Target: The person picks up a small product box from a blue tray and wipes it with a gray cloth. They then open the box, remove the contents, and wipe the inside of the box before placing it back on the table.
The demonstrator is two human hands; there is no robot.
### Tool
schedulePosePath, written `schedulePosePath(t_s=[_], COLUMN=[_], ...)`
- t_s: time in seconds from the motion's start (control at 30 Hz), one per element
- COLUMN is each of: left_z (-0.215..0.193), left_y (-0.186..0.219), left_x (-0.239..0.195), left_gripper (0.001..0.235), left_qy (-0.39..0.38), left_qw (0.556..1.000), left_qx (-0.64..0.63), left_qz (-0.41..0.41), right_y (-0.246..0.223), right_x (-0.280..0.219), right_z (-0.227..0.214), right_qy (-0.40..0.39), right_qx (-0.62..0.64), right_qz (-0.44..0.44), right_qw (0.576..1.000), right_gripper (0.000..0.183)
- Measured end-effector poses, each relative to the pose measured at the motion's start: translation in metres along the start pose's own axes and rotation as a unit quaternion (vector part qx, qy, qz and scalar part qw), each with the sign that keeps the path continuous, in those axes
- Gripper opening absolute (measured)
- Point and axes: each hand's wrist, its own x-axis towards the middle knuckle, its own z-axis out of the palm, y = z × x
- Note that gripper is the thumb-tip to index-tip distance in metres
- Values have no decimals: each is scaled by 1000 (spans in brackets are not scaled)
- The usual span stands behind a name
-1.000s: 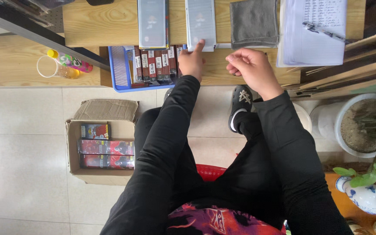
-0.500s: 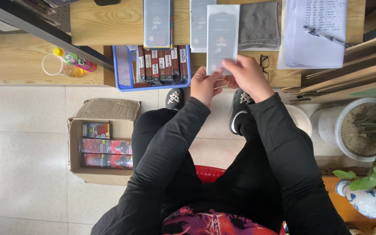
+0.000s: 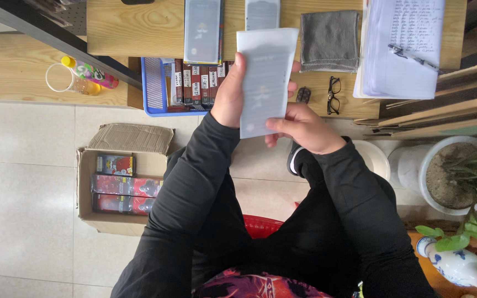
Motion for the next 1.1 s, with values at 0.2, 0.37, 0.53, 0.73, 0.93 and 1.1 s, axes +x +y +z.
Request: schedulePosePath(t_s=[0.2,0.37,0.53,0.73,0.93,1.1], left_z=[7,11,2,9,8,-2], left_y=[-3,-5,-8,1,4,7], left_x=[2,5,5,2,0,2], left_gripper=[92,87,85,88,86,86], left_qy=[29,48,29,82,91,91], left_qw=[998,994,992,995,993,993], left_qx=[43,84,82,0,-20,-10], left_qz=[31,52,88,65,66,71], right_y=[10,11,5,13,10,8], right_x=[5,9,6,3,3,3], right_z=[5,6,13,24,25,25], right_qy=[35,110,140,193,227,250], right_qx=[88,184,46,-173,-238,-300], right_qz=[-55,-99,-106,-165,-259,-334], right_qw=[994,972,983,952,908,858], right_gripper=[17,24,22,10,22,19])
